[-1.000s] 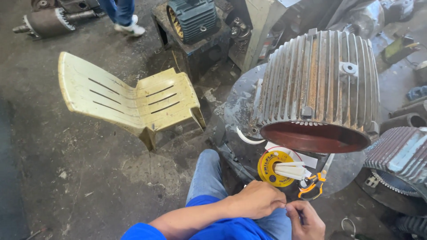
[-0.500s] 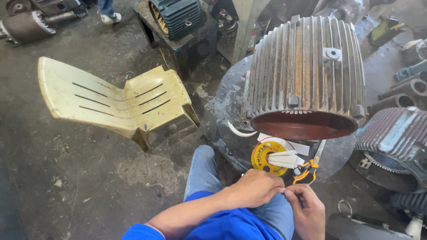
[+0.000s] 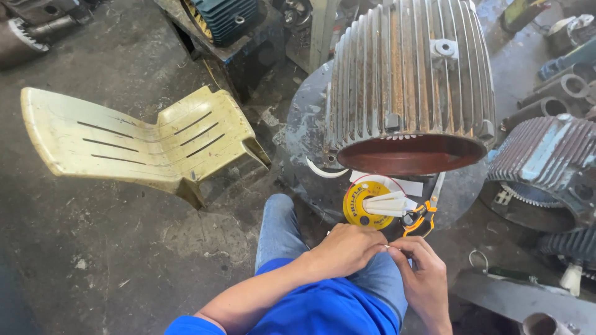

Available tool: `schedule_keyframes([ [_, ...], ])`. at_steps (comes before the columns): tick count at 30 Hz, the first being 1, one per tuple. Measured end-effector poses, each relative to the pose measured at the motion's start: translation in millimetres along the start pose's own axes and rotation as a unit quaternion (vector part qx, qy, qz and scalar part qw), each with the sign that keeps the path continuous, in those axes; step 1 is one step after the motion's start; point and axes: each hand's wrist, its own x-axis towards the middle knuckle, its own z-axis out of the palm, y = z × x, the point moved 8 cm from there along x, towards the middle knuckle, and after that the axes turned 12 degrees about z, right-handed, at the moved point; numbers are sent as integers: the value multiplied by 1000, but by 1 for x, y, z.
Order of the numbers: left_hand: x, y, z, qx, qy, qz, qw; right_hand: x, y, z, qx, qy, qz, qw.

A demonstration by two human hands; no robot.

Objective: Preparing small white insulation sleeves for motor repair by peeling and folding them by hand.

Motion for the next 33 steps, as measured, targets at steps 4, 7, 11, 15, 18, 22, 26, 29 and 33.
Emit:
schedule_keyframes([
  [4,-2,2,-3,-7,6,13,1000,-1,5,4,7,-6,7,1000],
  [7,-4,2,-7,-9,12,5,1000,0,2,5,4,-11,-3,1000],
  [11,-7,5,-10,-16,30,14,999,-3,-9,5,-3,7,-26,1000],
  [15,-12,2,-5,12,41,24,999,-9,-3,13,0,29,-27,999],
  [18,-14,1,-6,1,37,28,999,-9,-10,14,-6,16,-38,999],
  [22,-14,-5,-3,19,-2,-4,1000,-4,-8,13,15,-30,-26,999],
  [26,-15,-8,-4,-15,-18,-46,999,-5,-8,15,0,-24,-20,1000],
  [29,-17,-7,-2,-36,-25,-57,997,-7,-10,16,-9,-12,-26,1000],
  [33,-21,-9,0,-36,-14,-56,998,-11,-9,21,-3,-8,-40,999],
])
